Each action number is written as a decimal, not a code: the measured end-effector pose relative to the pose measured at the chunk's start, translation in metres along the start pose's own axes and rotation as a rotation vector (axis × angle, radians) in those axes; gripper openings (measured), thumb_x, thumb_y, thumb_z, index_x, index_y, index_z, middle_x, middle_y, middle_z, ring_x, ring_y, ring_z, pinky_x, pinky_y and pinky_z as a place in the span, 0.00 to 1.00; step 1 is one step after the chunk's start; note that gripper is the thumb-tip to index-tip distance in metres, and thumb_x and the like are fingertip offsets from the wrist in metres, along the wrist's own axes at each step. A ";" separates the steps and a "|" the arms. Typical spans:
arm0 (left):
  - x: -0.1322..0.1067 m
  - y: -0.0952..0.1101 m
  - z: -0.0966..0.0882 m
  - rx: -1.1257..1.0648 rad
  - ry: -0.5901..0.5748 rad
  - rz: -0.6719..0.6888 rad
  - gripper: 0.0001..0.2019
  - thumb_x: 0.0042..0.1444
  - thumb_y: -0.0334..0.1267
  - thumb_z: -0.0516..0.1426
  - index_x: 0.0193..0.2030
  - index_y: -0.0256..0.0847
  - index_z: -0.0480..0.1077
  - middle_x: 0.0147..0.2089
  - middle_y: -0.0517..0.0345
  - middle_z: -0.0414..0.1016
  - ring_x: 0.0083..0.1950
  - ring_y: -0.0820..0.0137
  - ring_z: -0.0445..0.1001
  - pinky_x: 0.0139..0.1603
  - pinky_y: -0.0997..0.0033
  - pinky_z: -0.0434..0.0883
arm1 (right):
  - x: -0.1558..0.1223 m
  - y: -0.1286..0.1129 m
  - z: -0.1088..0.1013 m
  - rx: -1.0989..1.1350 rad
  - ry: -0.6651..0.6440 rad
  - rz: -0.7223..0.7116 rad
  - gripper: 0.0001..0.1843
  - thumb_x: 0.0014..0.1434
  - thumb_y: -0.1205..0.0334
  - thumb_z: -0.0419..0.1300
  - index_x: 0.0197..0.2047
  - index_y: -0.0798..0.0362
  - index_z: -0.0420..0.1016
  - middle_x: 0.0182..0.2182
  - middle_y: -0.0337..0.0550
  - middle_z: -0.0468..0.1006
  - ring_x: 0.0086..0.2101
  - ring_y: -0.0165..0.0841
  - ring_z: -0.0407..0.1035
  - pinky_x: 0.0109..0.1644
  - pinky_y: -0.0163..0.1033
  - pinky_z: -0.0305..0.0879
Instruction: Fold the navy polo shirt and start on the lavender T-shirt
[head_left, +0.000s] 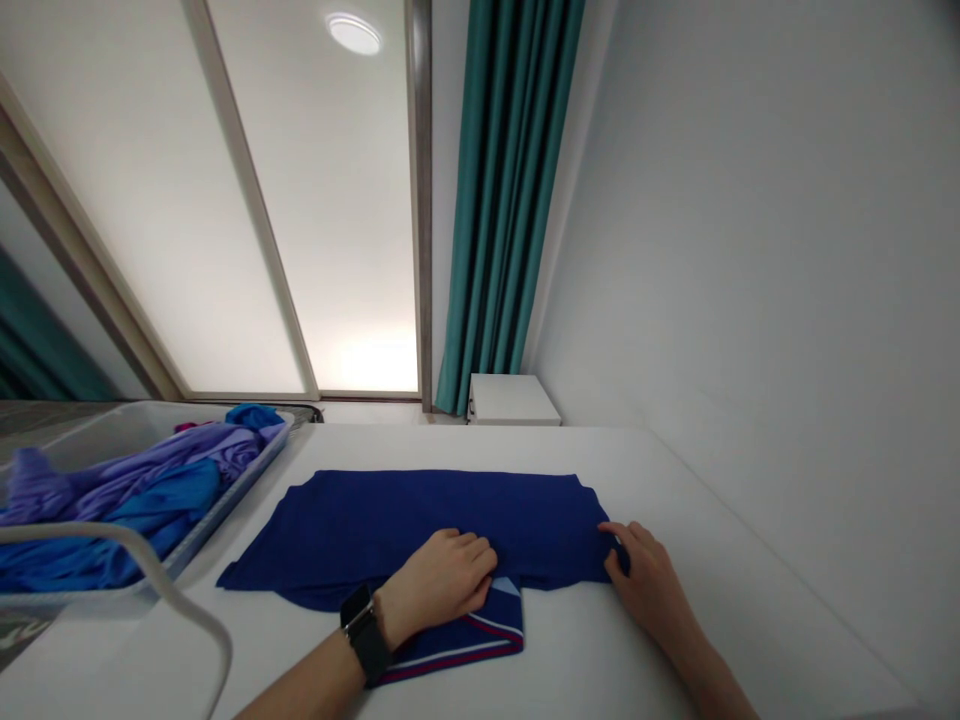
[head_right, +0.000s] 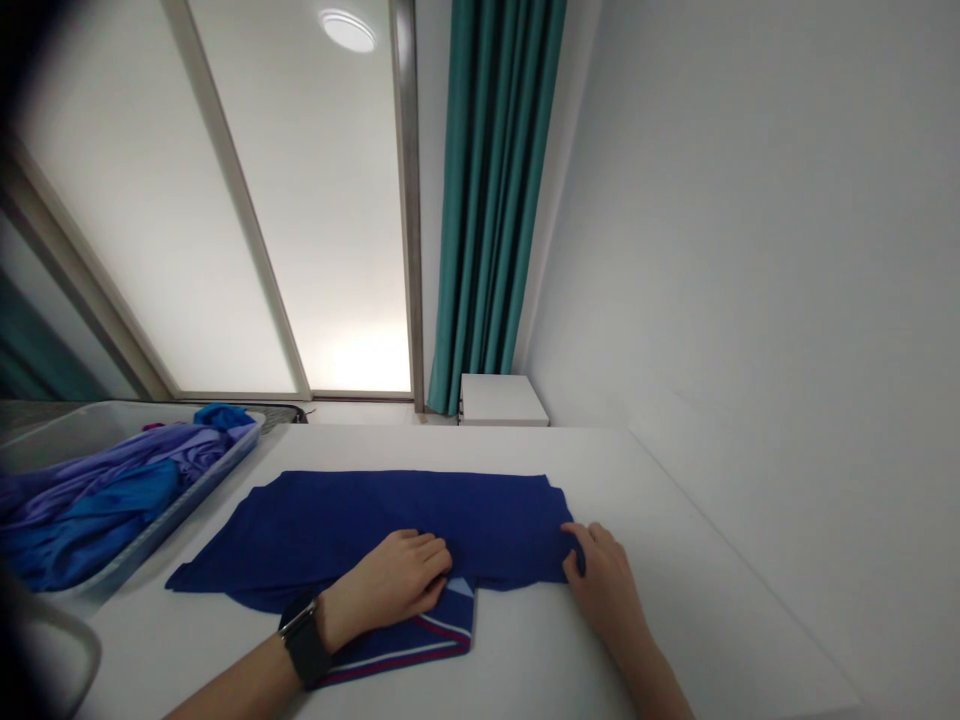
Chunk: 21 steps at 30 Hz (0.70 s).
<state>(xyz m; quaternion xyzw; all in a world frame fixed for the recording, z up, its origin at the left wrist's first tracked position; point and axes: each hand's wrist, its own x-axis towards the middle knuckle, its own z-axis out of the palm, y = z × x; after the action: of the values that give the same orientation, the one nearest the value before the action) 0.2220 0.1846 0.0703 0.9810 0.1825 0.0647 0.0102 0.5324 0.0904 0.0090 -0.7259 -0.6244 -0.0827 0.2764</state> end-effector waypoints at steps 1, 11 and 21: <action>-0.001 -0.001 -0.001 -0.037 0.013 -0.003 0.04 0.64 0.37 0.52 0.38 0.41 0.66 0.38 0.57 0.75 0.40 0.67 0.75 0.41 0.68 0.68 | 0.001 -0.004 -0.002 -0.063 0.025 -0.020 0.19 0.55 0.65 0.50 0.48 0.51 0.74 0.36 0.48 0.74 0.38 0.41 0.69 0.45 0.49 0.66; -0.021 -0.053 -0.020 -0.124 0.189 -0.238 0.19 0.68 0.38 0.45 0.64 0.43 0.62 0.60 0.51 0.70 0.59 0.63 0.68 0.61 0.59 0.64 | 0.036 -0.067 0.024 -0.074 -0.189 -0.253 0.26 0.67 0.57 0.44 0.65 0.53 0.63 0.61 0.54 0.67 0.60 0.41 0.60 0.63 0.51 0.58; -0.113 -0.119 0.012 0.056 0.073 -0.614 0.26 0.68 0.50 0.43 0.70 0.44 0.56 0.71 0.49 0.55 0.72 0.60 0.54 0.70 0.51 0.52 | 0.059 -0.084 0.063 -0.152 -0.345 -0.217 0.32 0.67 0.46 0.43 0.70 0.48 0.53 0.69 0.50 0.53 0.67 0.45 0.47 0.66 0.66 0.42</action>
<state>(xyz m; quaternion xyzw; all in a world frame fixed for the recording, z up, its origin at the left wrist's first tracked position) 0.0764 0.2552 0.0395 0.8770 0.4722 0.0886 -0.0046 0.4501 0.1791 0.0088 -0.6766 -0.7289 -0.0333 0.0993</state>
